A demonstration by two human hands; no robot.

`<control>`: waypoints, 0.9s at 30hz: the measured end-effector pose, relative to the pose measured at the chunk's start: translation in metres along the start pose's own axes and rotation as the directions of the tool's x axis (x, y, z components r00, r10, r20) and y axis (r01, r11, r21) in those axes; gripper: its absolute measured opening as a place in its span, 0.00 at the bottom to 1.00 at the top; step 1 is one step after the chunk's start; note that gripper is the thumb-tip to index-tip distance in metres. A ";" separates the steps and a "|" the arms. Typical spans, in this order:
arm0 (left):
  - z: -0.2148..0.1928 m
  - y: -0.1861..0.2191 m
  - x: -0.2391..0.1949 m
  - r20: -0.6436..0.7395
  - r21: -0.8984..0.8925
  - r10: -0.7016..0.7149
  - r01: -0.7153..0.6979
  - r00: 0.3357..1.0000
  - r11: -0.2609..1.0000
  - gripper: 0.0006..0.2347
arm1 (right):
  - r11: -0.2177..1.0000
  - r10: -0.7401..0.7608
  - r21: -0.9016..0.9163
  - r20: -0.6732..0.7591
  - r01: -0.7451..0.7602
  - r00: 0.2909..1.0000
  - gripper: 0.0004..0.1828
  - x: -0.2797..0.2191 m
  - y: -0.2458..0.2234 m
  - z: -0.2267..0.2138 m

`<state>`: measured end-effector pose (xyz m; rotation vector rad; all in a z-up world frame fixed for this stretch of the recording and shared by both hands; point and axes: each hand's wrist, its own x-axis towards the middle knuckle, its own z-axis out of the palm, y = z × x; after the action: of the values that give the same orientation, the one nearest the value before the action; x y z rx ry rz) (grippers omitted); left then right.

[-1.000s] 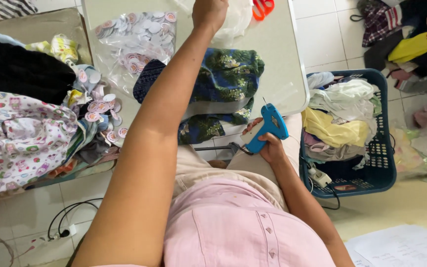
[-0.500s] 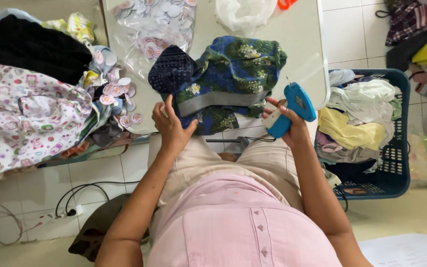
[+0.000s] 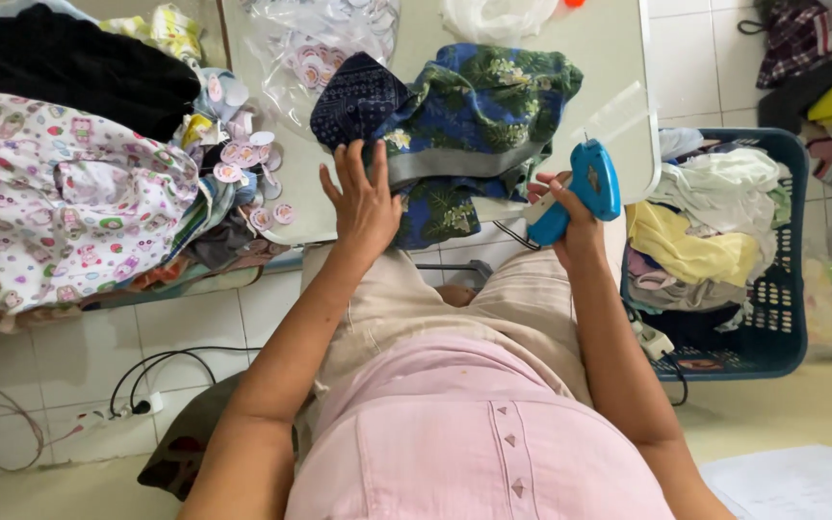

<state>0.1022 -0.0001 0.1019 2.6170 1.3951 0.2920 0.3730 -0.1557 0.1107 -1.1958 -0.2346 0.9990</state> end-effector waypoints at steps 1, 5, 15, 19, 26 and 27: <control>0.001 0.008 0.006 0.006 -0.002 0.004 -0.004 1.000 1.000 0.38 | 1.000 0.002 0.000 -0.007 -0.002 1.000 0.13 -0.006 0.010 0.000; 0.032 0.030 0.037 -0.170 -0.076 0.348 -0.364 0.922 0.928 0.30 | 0.991 -0.111 -0.053 0.149 0.120 0.983 0.09 -0.030 0.034 0.024; 0.120 0.036 0.073 -0.202 -0.138 0.375 -0.405 0.905 0.904 0.06 | 0.993 -0.036 -0.112 0.119 0.049 0.992 0.15 -0.037 0.059 0.034; 0.111 0.029 0.072 -0.147 -0.190 0.425 -0.447 0.893 0.874 0.17 | 0.994 0.036 -0.106 0.235 -0.011 0.971 0.17 -0.018 0.058 0.012; 0.061 0.036 0.058 -0.153 -0.562 0.166 -0.224 0.974 0.796 0.08 | 0.994 0.100 -0.072 0.272 -0.083 0.957 0.22 -0.011 0.066 -0.005; 0.044 0.038 0.052 -0.080 -0.680 0.057 -0.097 0.995 0.727 0.10 | 0.992 0.118 -0.070 0.279 -0.102 0.953 0.23 -0.010 0.066 -0.006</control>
<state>0.1722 0.0200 0.0735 2.0430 0.9282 0.7378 0.3369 -0.1659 0.0549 -1.1224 -0.4265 1.2693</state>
